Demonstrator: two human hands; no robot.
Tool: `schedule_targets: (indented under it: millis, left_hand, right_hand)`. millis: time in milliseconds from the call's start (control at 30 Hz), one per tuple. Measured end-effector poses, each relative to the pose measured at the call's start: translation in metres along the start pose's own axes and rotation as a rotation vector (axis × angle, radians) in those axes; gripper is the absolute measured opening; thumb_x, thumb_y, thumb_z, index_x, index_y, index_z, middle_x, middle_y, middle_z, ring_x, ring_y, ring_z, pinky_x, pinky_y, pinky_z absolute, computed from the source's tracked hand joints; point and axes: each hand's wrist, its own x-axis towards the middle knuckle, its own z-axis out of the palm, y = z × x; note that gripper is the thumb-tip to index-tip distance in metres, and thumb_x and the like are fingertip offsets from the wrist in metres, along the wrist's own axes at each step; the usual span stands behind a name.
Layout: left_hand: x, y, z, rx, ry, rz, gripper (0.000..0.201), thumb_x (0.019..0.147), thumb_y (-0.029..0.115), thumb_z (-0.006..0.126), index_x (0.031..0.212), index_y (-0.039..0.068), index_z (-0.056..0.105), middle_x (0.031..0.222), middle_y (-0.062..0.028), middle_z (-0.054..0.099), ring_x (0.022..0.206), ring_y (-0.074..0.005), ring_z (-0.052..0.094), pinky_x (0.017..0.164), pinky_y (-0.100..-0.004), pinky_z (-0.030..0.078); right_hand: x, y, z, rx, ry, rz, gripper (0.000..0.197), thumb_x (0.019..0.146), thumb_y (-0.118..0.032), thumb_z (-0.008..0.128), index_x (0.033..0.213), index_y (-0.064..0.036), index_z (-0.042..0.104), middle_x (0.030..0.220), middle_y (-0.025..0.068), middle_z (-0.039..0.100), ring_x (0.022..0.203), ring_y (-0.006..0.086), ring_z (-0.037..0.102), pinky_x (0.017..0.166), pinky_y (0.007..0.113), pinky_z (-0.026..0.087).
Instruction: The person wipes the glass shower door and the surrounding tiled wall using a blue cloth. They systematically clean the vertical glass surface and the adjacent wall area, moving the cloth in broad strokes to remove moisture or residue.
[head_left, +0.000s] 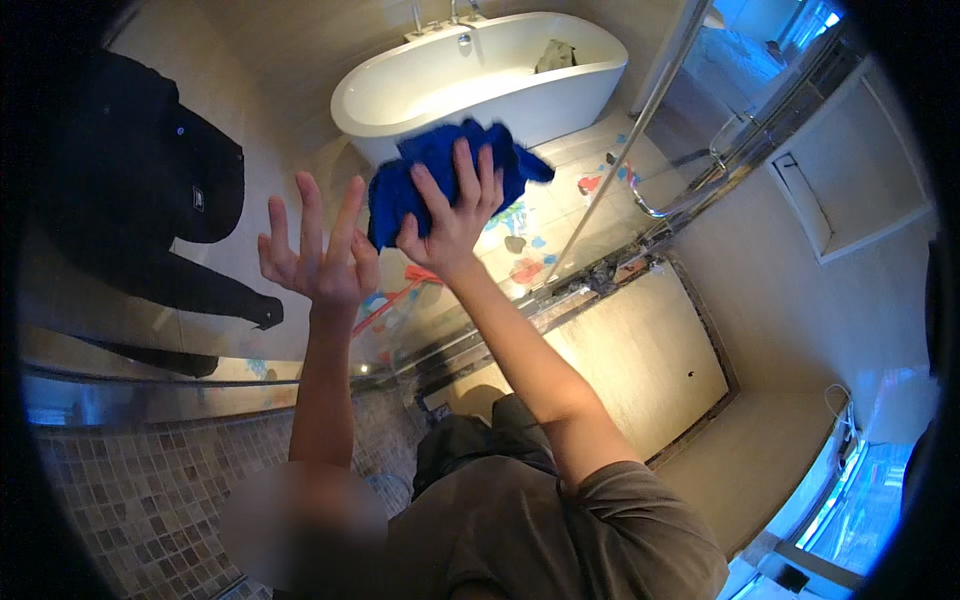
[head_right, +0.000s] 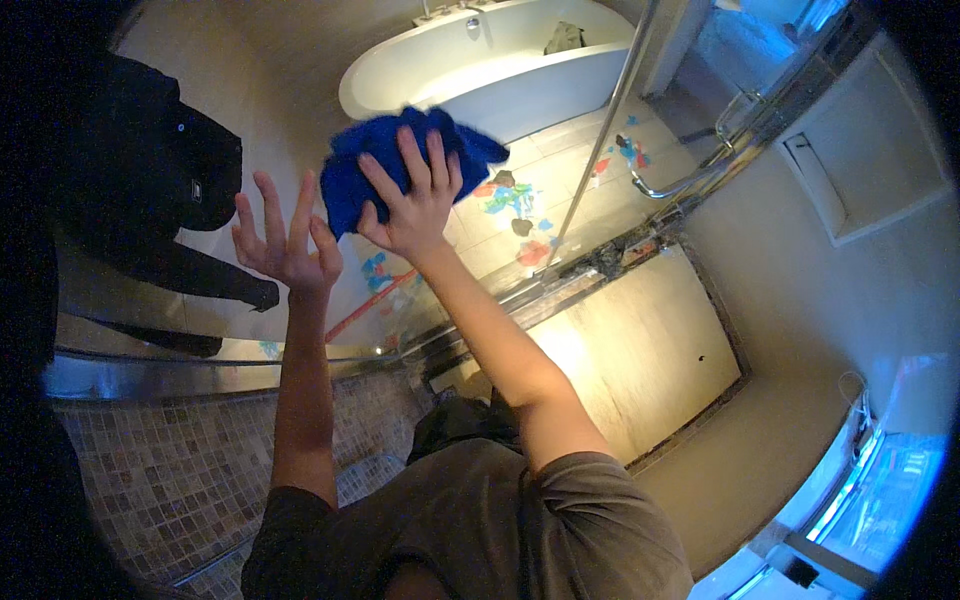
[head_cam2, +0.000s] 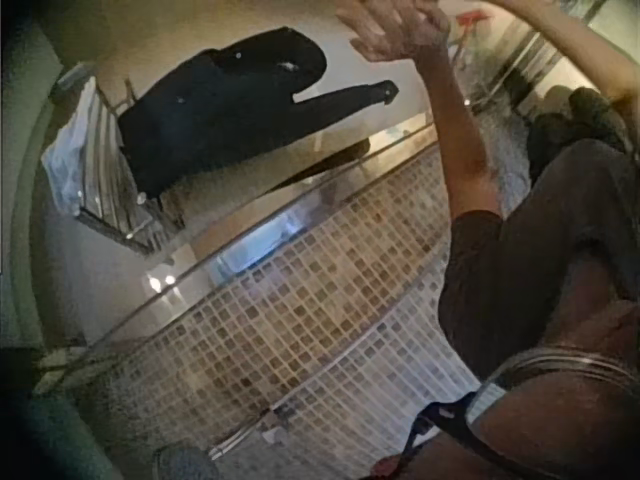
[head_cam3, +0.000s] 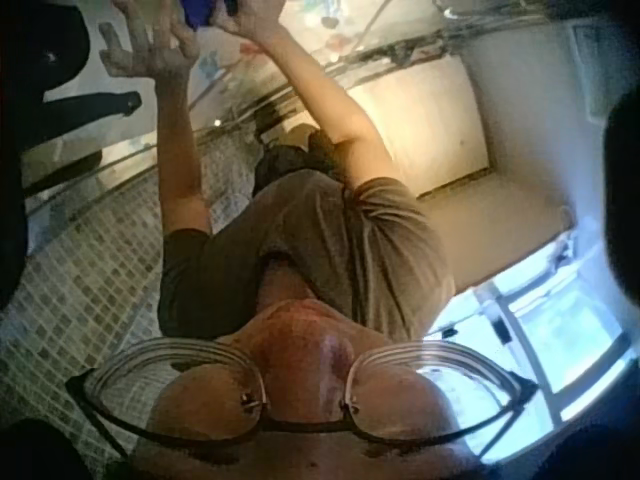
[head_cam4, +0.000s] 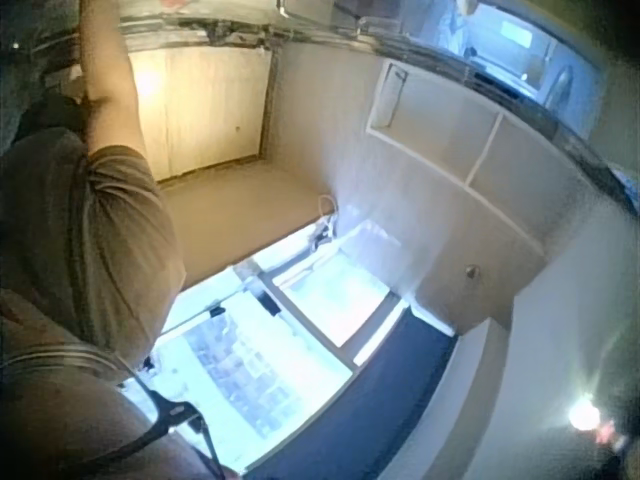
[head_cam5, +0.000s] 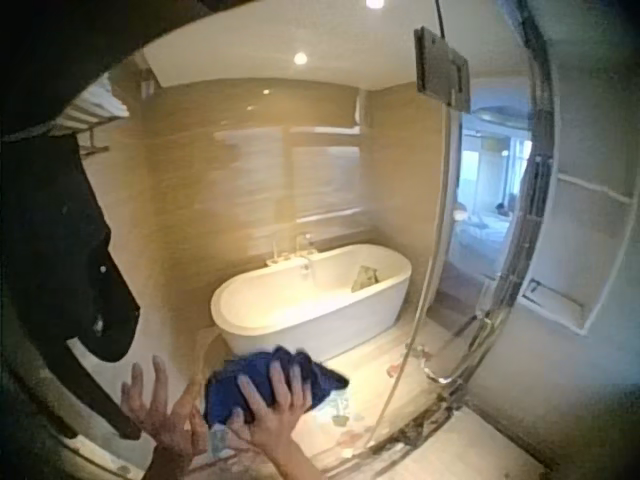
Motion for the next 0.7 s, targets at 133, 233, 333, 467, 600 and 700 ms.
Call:
schedule_targets:
  millis: [133, 233, 333, 467, 600, 700]
  left_hand:
    - [-0.004, -0.004, 0.002, -0.053, 0.005, -0.004, 0.036, 0.087, 0.020, 0.049, 0.119, 0.020, 0.065, 0.144, -0.0122, 0.043, 0.139, -0.0284, 0.027, 0.109, -0.0439, 0.011]
    - [-0.002, 0.002, -0.003, -0.005, -0.047, -0.061, 0.037, 0.084, 0.021, 0.050, 0.116, 0.026, 0.068, 0.134, -0.0063, 0.055, 0.136, -0.0279, 0.032, 0.110, -0.0404, 0.010]
    - [-0.002, 0.002, -0.002, -0.021, -0.016, -0.070, 0.036, 0.085, 0.022, 0.049, 0.116, 0.027, 0.068, 0.135, -0.0035, 0.055, 0.135, -0.0265, 0.033, 0.110, -0.0404, 0.010]
    - [0.001, 0.004, -0.005, -0.034, -0.033, -0.076, 0.037, 0.085, 0.023, 0.048, 0.115, 0.028, 0.068, 0.134, -0.0003, 0.055, 0.134, -0.0241, 0.035, 0.111, -0.0397, 0.010]
    - [0.002, 0.007, -0.003, -0.043, 0.007, -0.064, 0.037, 0.085, 0.023, 0.048, 0.116, 0.029, 0.068, 0.133, 0.0004, 0.056, 0.133, -0.0229, 0.037, 0.111, -0.0387, 0.011]
    - [0.000, 0.006, -0.002, -0.033, 0.008, -0.061, 0.038, 0.083, 0.022, 0.050, 0.116, 0.028, 0.068, 0.131, 0.0001, 0.058, 0.132, -0.0230, 0.038, 0.111, -0.0389, 0.012]
  right_hand:
    - [0.104, -0.001, -0.012, -0.019, 0.005, -0.156, 0.050, 0.075, -0.040, 0.054, 0.124, -0.0300, 0.060, 0.145, 0.0110, 0.040, 0.134, 0.0350, 0.032, 0.106, 0.051, 0.022]
    - [0.156, -0.008, -0.030, -0.003, 0.000, -0.188, 0.051, 0.083, -0.036, 0.053, 0.131, -0.0182, 0.055, 0.145, 0.0139, 0.039, 0.131, 0.0358, 0.036, 0.106, 0.047, 0.026]
    - [0.133, 0.009, -0.017, -0.031, 0.046, -0.187, 0.055, 0.076, -0.036, 0.054, 0.129, -0.0220, 0.056, 0.146, 0.0155, 0.036, 0.134, 0.0381, 0.030, 0.107, 0.051, 0.021]
    - [0.058, 0.017, -0.016, -0.049, -0.018, -0.092, 0.053, 0.082, -0.033, 0.049, 0.131, -0.0121, 0.052, 0.146, 0.0234, 0.032, 0.136, 0.0429, 0.025, 0.109, 0.053, 0.015]
    - [0.055, 0.015, -0.017, -0.050, -0.021, -0.117, 0.054, 0.083, -0.033, 0.048, 0.132, -0.0107, 0.050, 0.147, 0.0235, 0.030, 0.135, 0.0429, 0.025, 0.109, 0.053, 0.015]
    - [0.118, -0.009, -0.017, -0.044, -0.007, -0.173, 0.056, 0.078, -0.037, 0.052, 0.132, -0.0236, 0.053, 0.147, 0.0150, 0.034, 0.136, 0.0378, 0.028, 0.107, 0.052, 0.020]
